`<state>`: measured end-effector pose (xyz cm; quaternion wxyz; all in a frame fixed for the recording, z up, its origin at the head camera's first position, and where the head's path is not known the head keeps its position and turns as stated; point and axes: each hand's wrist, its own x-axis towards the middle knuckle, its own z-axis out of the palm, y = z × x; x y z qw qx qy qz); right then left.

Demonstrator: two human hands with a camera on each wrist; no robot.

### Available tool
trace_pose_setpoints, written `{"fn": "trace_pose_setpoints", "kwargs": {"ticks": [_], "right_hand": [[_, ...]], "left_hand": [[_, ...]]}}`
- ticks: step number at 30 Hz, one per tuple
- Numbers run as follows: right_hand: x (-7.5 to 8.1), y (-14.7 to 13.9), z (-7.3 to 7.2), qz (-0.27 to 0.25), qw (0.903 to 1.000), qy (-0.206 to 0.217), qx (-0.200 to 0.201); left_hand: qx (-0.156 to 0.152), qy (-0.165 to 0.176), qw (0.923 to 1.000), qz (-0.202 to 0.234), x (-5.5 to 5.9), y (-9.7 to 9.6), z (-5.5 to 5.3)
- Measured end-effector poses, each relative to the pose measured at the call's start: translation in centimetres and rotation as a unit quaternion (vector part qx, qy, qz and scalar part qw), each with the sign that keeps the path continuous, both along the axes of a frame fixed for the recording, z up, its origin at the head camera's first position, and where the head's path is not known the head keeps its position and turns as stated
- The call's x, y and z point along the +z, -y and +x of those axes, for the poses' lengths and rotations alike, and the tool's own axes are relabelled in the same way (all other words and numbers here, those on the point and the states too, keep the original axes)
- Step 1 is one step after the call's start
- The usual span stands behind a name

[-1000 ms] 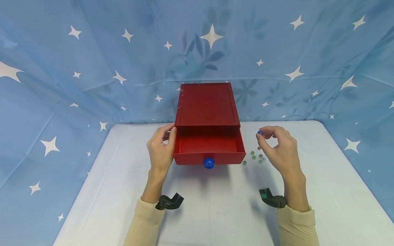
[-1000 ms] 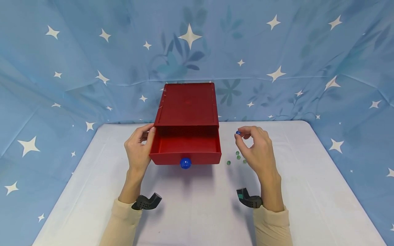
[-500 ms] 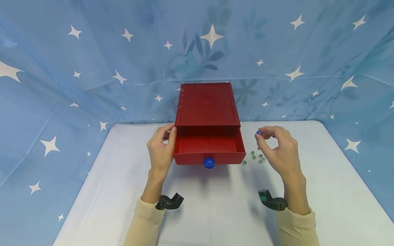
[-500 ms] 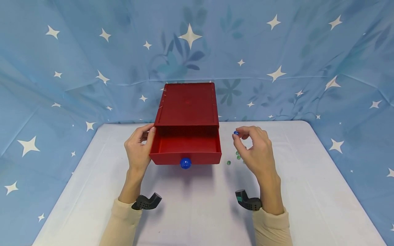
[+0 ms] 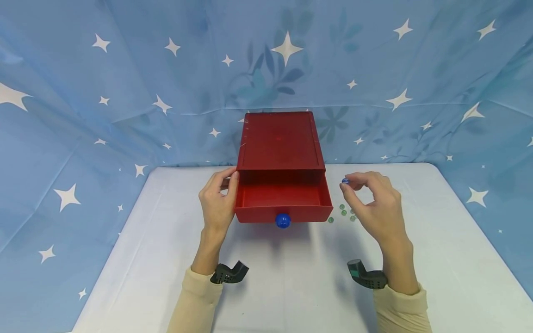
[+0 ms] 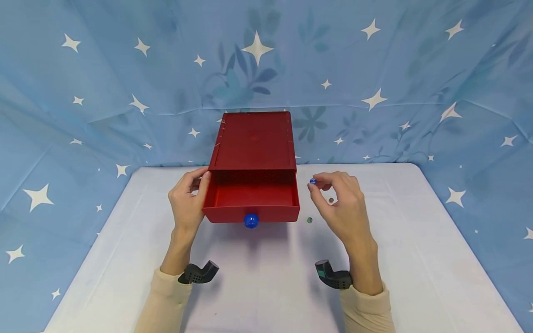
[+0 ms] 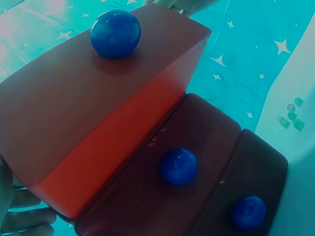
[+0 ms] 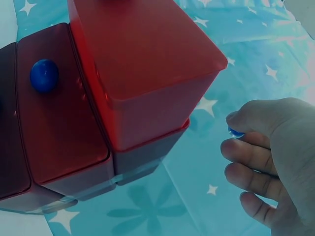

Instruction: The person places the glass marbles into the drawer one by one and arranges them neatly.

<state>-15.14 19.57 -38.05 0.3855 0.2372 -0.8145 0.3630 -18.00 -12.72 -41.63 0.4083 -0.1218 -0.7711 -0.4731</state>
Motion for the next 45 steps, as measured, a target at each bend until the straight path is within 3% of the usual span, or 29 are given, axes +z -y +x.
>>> {"fn": "trace_pose_setpoints", "kwargs": {"ticks": [45], "right_hand": [[0.2, 1.6, 0.3, 0.041, 0.9981, -0.005, 0.047]], "left_hand": [[0.007, 0.004, 1.0, -0.003, 0.1, 0.0, 0.0]]}}
